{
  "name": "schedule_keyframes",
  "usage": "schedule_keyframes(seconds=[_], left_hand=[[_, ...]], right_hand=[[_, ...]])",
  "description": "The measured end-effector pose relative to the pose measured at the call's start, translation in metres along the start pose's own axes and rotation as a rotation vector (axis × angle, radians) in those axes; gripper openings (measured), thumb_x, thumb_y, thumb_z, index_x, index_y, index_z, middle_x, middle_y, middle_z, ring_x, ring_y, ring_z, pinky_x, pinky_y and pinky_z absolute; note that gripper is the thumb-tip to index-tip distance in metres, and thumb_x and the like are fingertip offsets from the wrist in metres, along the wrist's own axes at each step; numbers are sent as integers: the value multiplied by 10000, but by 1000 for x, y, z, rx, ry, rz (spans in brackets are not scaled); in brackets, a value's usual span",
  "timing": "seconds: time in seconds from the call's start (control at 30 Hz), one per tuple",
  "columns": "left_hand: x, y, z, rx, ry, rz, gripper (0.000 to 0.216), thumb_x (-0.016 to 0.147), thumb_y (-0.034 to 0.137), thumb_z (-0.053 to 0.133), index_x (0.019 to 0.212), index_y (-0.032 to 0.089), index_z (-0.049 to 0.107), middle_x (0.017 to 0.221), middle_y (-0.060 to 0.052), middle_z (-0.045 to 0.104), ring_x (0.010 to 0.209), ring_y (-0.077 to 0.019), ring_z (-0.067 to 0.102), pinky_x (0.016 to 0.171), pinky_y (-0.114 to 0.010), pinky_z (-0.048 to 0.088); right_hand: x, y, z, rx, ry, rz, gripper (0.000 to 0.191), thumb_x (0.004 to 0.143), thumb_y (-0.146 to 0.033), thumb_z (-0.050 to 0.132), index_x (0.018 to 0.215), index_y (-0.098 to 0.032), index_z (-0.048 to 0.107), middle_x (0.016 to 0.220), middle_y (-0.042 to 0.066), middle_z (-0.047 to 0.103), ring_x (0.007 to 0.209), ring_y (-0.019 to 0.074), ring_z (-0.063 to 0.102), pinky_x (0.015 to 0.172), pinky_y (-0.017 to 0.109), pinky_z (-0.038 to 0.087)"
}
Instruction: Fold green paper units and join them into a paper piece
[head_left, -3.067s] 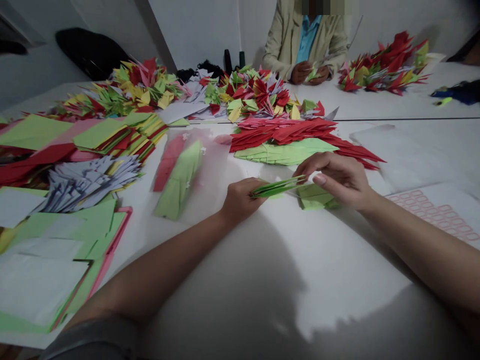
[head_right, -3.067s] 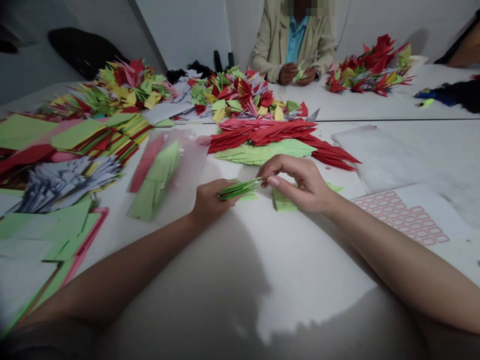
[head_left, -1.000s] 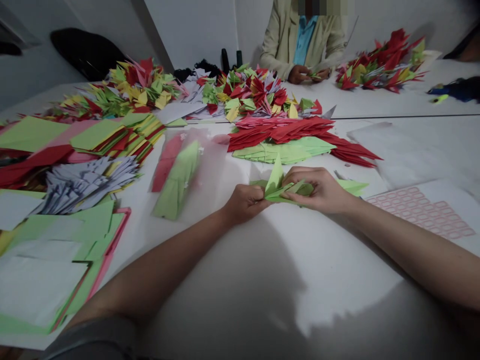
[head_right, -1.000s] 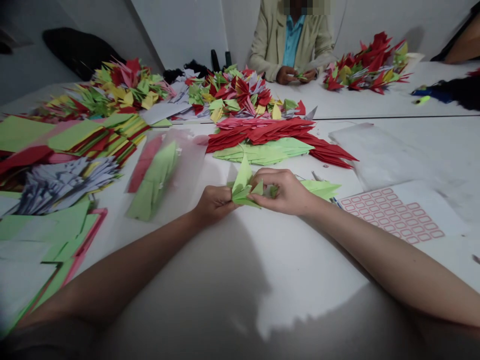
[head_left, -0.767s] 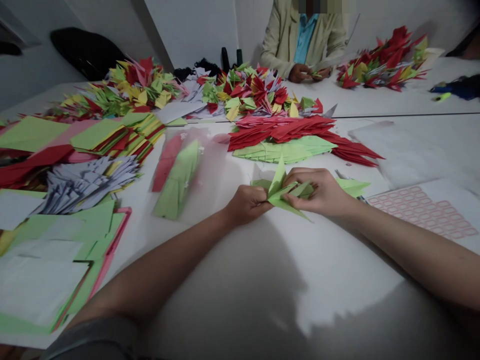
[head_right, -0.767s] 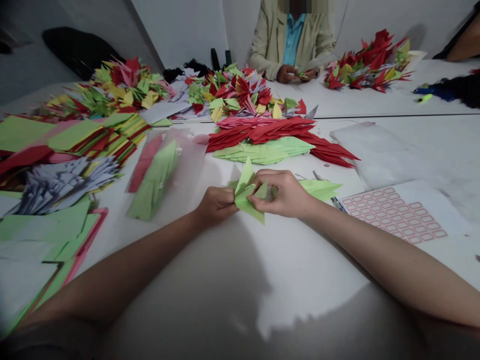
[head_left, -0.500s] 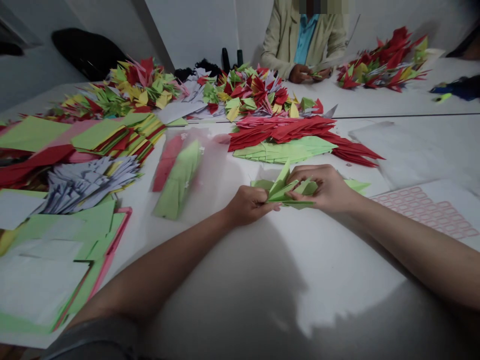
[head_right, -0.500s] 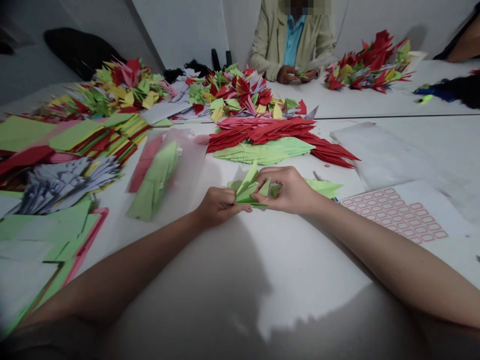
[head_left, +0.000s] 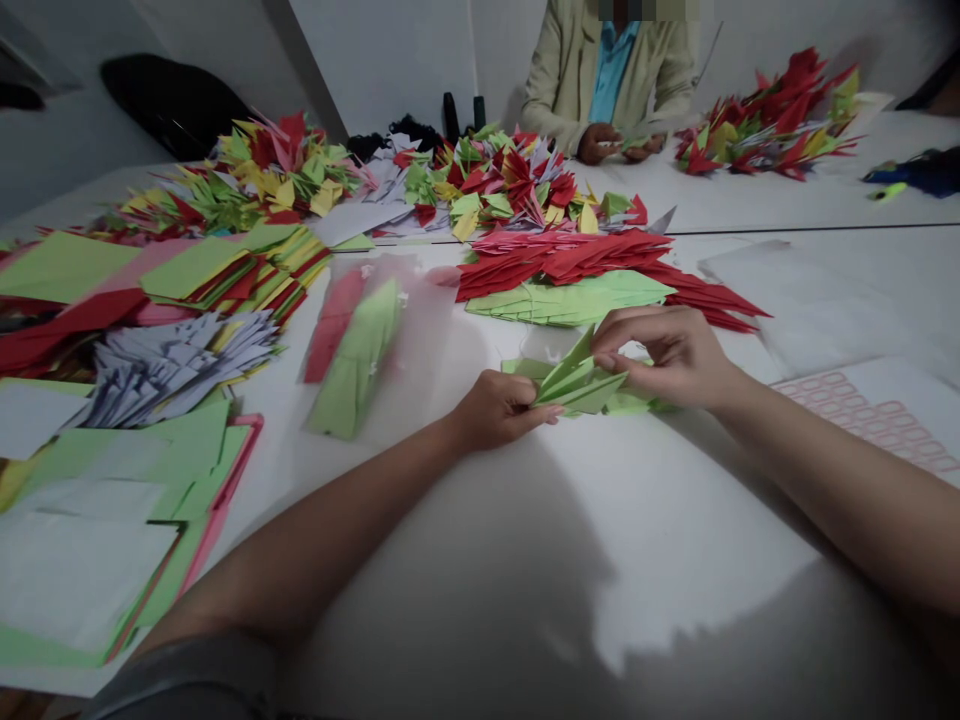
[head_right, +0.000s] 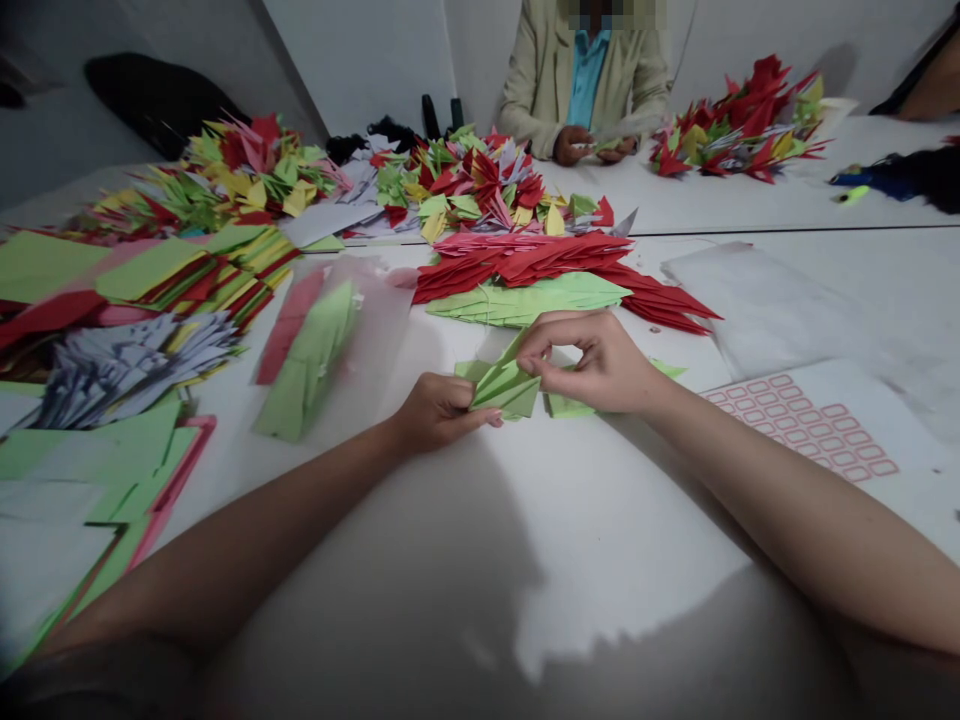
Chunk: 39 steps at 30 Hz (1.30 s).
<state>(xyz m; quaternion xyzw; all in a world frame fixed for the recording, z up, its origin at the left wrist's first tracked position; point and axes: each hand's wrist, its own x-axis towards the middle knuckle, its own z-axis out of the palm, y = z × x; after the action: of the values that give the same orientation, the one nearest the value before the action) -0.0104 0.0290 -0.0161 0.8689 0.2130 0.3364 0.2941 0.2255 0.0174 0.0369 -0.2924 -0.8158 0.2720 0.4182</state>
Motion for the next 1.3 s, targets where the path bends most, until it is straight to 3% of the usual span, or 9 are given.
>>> schedule_keyframes(seconds=[0.17,0.3,0.37,0.53,0.73,0.87,1.07,1.17,1.3], left_hand=[[-1,3,0,72,93,41,365,819,386,636,557,152,536,545,26,502,493,-68,430,490,-204,361],[0,8,-2,141,426,44,294,792,398,646,934,156,562,902,-59,562,654,-109,474,564,-248,410],[1,11,-3,183,517,75,295,804,337,638,1017,154,548,944,-73,552,711,-127,490,586,-261,419],[2,16,0,293,448,238,188,812,220,632,985,178,570,891,-59,602,850,-171,556,726,-306,475],[1,22,2,385,388,280,92,825,150,576,908,190,570,873,-46,623,802,-162,542,742,-315,468],[1,20,-2,397,349,250,103,855,148,502,917,184,575,876,-58,626,838,-177,551,779,-337,455],[2,12,-9,309,390,161,119,883,207,440,873,177,555,840,-67,609,841,-194,542,768,-360,442],[2,11,-7,301,350,166,130,864,239,505,951,170,574,878,-73,619,855,-196,540,773,-361,442],[4,8,-3,354,374,166,65,831,240,603,811,180,588,777,-38,600,757,-160,522,717,-316,446]], right_hand=[[0,-3,5,-40,66,-5,74,834,-256,621,792,-223,671,776,29,660,700,160,615,635,307,492],[1,-10,10,-149,100,-62,29,821,-234,633,824,-223,659,789,40,665,713,163,615,660,309,503],[0,-14,15,-196,94,-112,37,816,-222,634,849,-225,652,797,43,670,721,164,618,663,308,510],[-4,-18,26,-261,19,-200,75,837,-208,606,901,-236,633,810,58,665,743,173,615,646,310,517],[-5,-18,30,-269,14,-201,63,843,-222,602,899,-243,624,795,51,649,732,173,599,647,316,512],[-4,-18,26,-233,40,-164,29,831,-230,614,854,-236,630,779,42,657,715,167,607,636,308,509],[-2,-17,18,-240,208,-60,35,808,-267,647,790,-238,639,747,36,655,672,166,603,617,316,499],[-3,-15,21,-242,196,-68,21,806,-241,649,820,-229,639,758,40,655,683,164,602,617,311,497],[-3,-14,25,-231,137,-86,43,828,-245,625,858,-222,646,790,43,664,715,162,608,642,303,506]])
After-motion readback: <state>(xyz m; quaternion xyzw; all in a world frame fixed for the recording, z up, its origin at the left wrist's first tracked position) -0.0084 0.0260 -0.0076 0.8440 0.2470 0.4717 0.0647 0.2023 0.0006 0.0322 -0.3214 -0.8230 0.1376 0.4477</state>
